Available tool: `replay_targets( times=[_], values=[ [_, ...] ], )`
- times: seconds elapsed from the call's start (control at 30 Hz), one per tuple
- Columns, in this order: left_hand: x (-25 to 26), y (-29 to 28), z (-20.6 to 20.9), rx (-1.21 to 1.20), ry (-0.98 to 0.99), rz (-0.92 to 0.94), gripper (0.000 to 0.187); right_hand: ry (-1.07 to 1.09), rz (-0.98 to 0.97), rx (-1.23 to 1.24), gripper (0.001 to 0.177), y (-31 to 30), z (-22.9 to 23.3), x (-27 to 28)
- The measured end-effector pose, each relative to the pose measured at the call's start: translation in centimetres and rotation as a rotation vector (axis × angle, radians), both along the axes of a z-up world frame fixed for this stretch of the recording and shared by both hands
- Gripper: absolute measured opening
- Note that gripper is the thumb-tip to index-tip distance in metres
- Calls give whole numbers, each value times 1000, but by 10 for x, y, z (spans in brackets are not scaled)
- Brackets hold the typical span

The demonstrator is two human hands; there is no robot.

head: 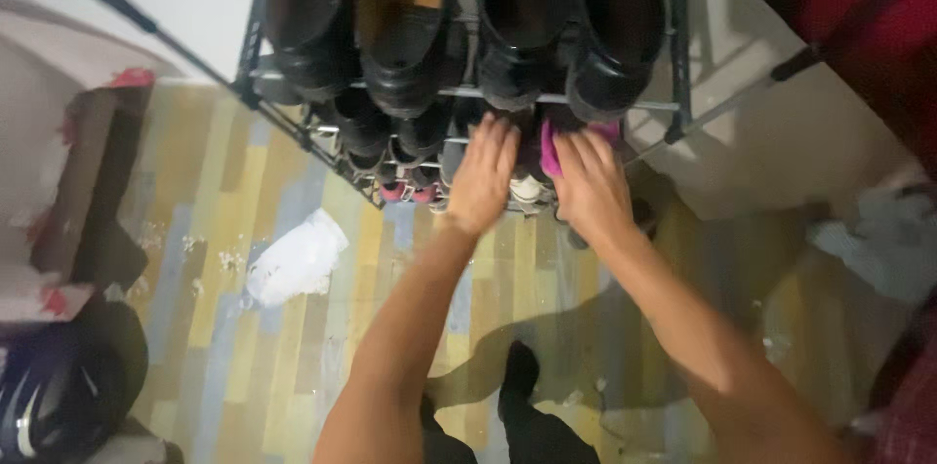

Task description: The person wipes multiple pairs of shoes on a metal shoe rack using a pink cloth. They remove shoes from the rack, wipe them, and place them back, repeating the process across several pairs.

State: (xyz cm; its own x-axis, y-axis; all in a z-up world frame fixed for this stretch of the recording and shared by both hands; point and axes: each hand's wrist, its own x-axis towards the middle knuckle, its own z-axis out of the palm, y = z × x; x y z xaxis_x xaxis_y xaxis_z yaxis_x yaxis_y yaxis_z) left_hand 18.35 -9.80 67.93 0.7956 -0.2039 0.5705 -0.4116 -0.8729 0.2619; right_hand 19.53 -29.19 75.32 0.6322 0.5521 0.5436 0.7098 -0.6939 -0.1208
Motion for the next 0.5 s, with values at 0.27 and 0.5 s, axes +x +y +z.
replay_targets(
  times=[0.27,0.5],
  values=[
    [-103,36,-102,-81,322,221,46,276,319,-2,39,27,-83,-80],
    [-62,147,-197,-168,32,428,46,238,104,40,41,106,-203,-17]
  ],
)
